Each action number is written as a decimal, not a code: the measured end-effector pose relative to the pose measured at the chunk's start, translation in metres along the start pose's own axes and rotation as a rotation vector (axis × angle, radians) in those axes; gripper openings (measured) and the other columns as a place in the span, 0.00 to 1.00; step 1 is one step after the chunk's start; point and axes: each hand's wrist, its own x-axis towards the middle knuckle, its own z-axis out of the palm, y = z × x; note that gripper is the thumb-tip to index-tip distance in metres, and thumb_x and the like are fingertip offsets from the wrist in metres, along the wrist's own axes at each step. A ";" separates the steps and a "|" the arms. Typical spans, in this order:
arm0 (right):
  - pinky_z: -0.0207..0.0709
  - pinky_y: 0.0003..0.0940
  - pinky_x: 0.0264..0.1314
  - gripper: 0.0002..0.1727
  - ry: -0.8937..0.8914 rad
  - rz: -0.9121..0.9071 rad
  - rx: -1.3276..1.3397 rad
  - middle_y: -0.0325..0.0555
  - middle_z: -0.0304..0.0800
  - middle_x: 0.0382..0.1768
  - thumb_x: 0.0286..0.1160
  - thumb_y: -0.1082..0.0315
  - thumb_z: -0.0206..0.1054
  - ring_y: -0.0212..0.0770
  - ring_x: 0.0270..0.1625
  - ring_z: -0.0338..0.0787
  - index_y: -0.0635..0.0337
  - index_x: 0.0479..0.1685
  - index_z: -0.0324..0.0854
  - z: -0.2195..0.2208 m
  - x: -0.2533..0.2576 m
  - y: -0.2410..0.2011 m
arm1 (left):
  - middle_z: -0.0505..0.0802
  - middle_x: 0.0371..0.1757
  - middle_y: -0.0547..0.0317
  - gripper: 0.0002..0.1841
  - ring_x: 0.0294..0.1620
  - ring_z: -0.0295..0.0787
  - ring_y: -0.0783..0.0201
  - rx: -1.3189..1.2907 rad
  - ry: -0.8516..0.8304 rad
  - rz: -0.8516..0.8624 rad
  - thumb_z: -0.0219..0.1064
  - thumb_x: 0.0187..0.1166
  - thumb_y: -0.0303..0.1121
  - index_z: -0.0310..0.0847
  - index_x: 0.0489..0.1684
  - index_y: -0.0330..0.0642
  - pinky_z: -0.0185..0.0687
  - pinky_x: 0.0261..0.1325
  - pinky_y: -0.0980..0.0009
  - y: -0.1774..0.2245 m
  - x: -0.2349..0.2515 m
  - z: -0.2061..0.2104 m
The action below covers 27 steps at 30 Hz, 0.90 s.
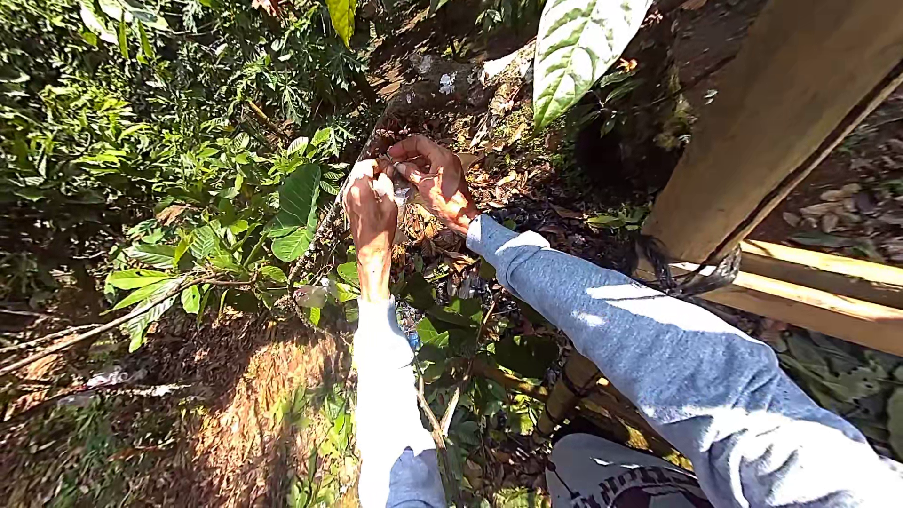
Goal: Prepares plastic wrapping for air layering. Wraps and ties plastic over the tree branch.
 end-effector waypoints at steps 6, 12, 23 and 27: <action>0.89 0.37 0.58 0.12 -0.018 0.028 0.050 0.44 0.95 0.53 0.81 0.73 0.66 0.36 0.50 0.94 0.58 0.57 0.89 -0.004 0.003 0.003 | 0.86 0.32 0.62 0.07 0.33 0.83 0.71 -0.247 -0.168 -0.170 0.60 0.84 0.32 0.84 0.41 0.43 0.80 0.39 0.69 -0.013 0.042 -0.001; 0.90 0.38 0.51 0.18 0.074 0.083 0.052 0.52 0.87 0.59 0.76 0.73 0.70 0.40 0.45 0.92 0.61 0.65 0.83 0.000 0.003 0.000 | 0.87 0.36 0.58 0.10 0.31 0.82 0.69 -0.448 -0.266 -0.200 0.55 0.89 0.33 0.83 0.52 0.43 0.78 0.35 0.72 -0.005 0.028 -0.016; 0.89 0.37 0.60 0.24 0.068 0.049 0.082 0.48 0.93 0.57 0.80 0.73 0.67 0.39 0.53 0.94 0.61 0.75 0.76 0.002 -0.015 0.005 | 0.90 0.38 0.62 0.07 0.38 0.86 0.71 -0.462 -0.207 -0.233 0.61 0.86 0.32 0.86 0.47 0.44 0.83 0.42 0.71 -0.011 0.042 -0.004; 0.89 0.36 0.61 0.22 0.026 0.059 0.034 0.45 0.94 0.57 0.80 0.70 0.68 0.37 0.54 0.94 0.59 0.73 0.79 -0.002 -0.011 0.003 | 0.91 0.37 0.62 0.07 0.39 0.88 0.71 -0.584 -0.173 -0.261 0.62 0.84 0.30 0.87 0.43 0.42 0.85 0.45 0.70 -0.020 0.051 0.006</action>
